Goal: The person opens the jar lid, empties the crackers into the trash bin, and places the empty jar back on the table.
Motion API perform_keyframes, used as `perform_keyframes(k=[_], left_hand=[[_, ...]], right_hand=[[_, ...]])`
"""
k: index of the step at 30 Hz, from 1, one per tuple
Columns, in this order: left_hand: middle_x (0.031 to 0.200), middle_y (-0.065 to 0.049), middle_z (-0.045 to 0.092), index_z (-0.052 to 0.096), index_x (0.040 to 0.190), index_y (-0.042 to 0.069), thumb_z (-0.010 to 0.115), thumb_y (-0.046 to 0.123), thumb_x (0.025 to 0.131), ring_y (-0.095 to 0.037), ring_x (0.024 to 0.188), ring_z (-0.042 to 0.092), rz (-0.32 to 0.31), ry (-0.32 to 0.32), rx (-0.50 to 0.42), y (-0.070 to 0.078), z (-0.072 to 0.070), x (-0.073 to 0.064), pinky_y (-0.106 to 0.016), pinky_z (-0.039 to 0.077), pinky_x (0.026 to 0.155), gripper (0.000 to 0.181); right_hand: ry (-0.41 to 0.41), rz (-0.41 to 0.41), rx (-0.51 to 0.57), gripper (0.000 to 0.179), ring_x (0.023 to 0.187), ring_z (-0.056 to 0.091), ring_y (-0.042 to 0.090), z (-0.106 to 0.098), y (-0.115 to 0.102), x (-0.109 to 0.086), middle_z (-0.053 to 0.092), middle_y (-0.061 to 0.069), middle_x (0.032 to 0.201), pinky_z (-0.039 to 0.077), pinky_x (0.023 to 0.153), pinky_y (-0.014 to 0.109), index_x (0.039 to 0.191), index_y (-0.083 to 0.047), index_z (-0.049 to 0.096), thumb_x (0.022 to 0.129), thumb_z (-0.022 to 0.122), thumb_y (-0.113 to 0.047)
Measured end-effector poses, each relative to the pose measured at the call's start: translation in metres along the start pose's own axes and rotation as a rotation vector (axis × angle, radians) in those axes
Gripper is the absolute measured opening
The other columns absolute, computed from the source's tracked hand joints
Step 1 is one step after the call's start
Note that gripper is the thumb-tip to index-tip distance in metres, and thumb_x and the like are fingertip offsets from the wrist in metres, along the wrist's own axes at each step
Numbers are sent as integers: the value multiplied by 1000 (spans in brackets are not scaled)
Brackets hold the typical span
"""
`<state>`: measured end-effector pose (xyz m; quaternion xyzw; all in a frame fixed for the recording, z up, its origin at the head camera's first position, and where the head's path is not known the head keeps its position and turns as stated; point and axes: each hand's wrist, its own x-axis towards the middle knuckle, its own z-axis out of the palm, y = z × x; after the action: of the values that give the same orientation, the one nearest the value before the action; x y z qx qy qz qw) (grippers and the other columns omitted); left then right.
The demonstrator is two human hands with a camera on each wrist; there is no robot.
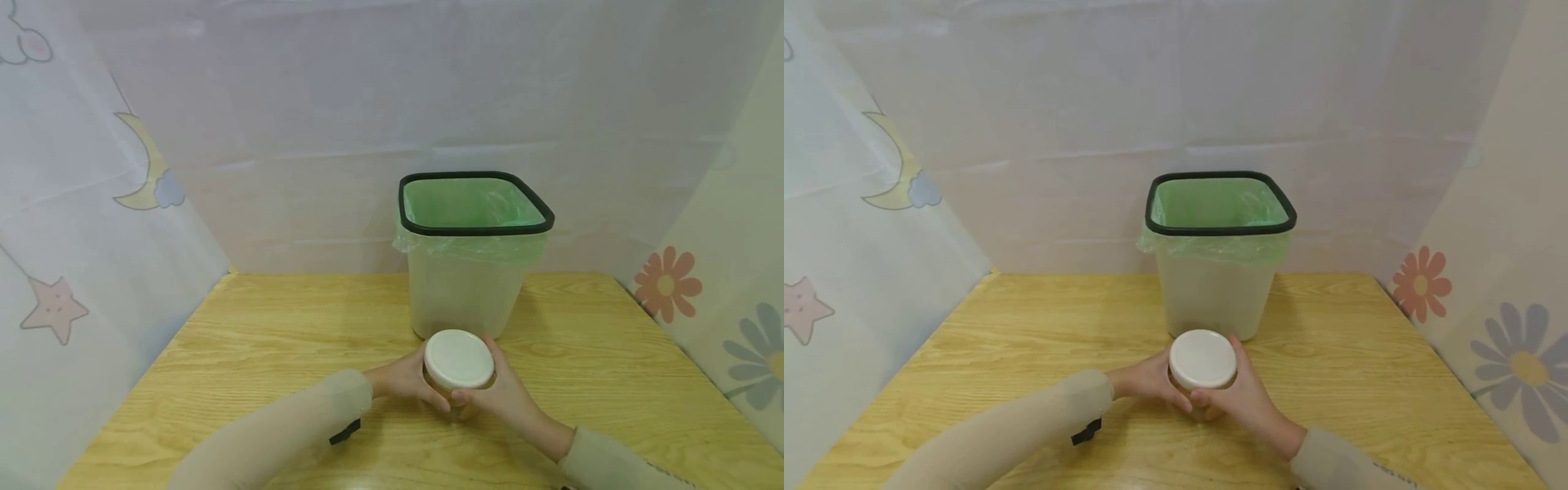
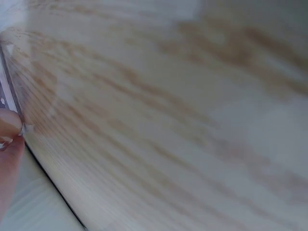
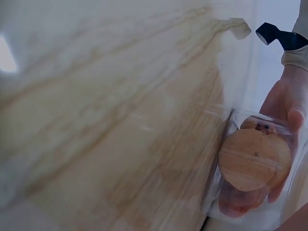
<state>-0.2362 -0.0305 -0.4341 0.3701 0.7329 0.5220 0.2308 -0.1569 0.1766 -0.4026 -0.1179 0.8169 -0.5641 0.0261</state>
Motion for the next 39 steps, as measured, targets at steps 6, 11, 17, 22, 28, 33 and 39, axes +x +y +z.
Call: perform_keyframes(k=[6,11,17,22,28,33,39], left_hand=[[145,5,35,17,151,19,85,2,73,-9,132,35,13,4,29,0,0,0,-33,24,112,105],[145,6,35,16,151,20,85,3,73,-9,131,35,9,2,25,-1,0,0,-33,25,111,105],[144,7,36,16,151,20,85,1,72,-8,131,36,2,6,3,1,0,1,-32,24,111,106],[144,4,36,16,151,18,85,1,72,-10,131,36,-1,14,10,2,0,0,-30,25,110,105],[146,5,34,14,152,21,85,0,72,-9,133,34,8,12,15,3,0,1,-30,25,111,109],[148,4,31,11,153,21,85,2,73,-11,134,32,-16,2,14,3,0,-1,-31,26,111,111],[147,2,35,12,153,17,85,3,74,-12,133,36,-72,11,-5,3,1,-1,-28,30,107,109]], right_hand=[[1,-48,-5,113,133,25,56,-1,3,2,20,38,147,25,101,71,148,11,4,74,85,-17],[-3,-40,-24,115,134,21,57,-2,2,1,16,38,148,23,101,72,149,10,2,75,85,-17],[12,-26,-51,116,135,21,56,-4,1,0,17,37,150,24,102,70,150,9,2,74,86,-19],[29,-47,-73,116,135,23,56,-5,0,0,19,37,149,25,101,71,150,9,4,73,87,-19],[20,-45,-72,117,135,21,56,-8,-3,0,18,37,150,23,101,72,150,8,3,74,86,-21],[27,-47,-86,117,134,21,57,-12,-5,-1,18,38,149,23,100,72,150,8,3,74,86,-21],[48,-41,-71,116,135,21,56,-17,-7,-2,19,36,150,21,101,72,151,8,3,74,86,-18]])
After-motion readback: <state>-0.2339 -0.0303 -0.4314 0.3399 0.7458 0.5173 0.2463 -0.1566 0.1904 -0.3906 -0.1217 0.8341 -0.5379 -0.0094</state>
